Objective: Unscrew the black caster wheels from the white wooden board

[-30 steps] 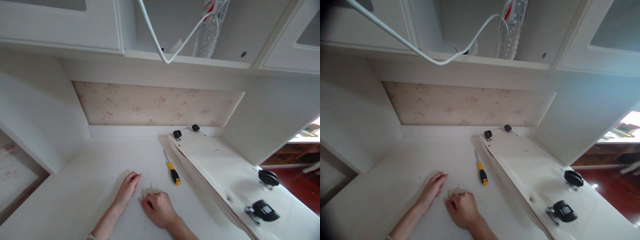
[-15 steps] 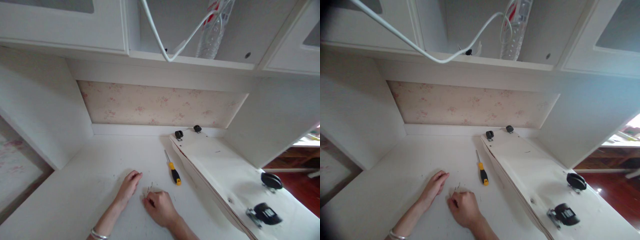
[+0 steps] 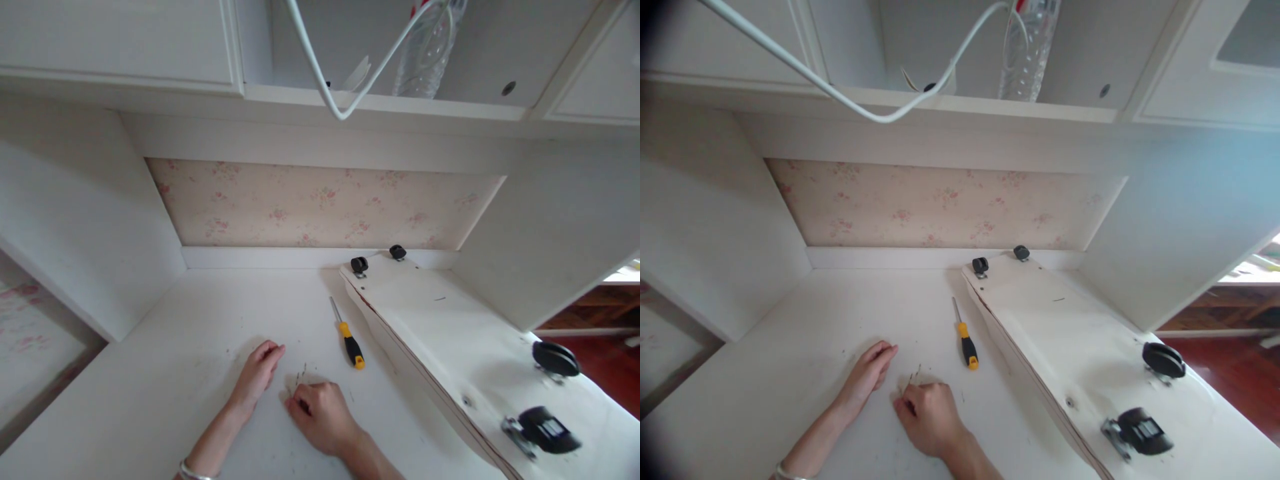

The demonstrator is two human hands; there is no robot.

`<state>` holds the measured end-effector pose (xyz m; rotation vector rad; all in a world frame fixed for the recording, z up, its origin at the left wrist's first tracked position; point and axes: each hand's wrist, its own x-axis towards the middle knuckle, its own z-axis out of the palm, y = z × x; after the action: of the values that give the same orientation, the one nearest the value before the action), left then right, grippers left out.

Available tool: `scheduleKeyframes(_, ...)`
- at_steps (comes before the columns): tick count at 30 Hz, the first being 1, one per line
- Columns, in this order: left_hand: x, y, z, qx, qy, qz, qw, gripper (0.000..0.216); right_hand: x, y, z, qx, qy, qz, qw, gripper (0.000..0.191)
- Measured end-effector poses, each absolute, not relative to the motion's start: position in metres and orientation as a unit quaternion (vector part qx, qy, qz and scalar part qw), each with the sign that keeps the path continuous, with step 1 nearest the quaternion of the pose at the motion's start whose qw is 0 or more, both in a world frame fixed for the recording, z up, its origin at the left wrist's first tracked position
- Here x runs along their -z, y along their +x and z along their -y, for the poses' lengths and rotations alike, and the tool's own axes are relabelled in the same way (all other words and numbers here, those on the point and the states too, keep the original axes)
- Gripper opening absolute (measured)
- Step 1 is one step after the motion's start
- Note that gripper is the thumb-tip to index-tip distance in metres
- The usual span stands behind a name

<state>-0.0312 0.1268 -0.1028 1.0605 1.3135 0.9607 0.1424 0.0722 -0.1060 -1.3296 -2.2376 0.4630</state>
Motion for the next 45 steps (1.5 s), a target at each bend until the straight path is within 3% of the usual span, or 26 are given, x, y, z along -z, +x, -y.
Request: scheduleKeyframes(45,0.0994,-0.03,-0.1248,-0.406,0.447,-0.562,0.566,0.042,0.1036,0.1418,-0.0723,-0.145,-0.483,0.835,0.22,0.028)
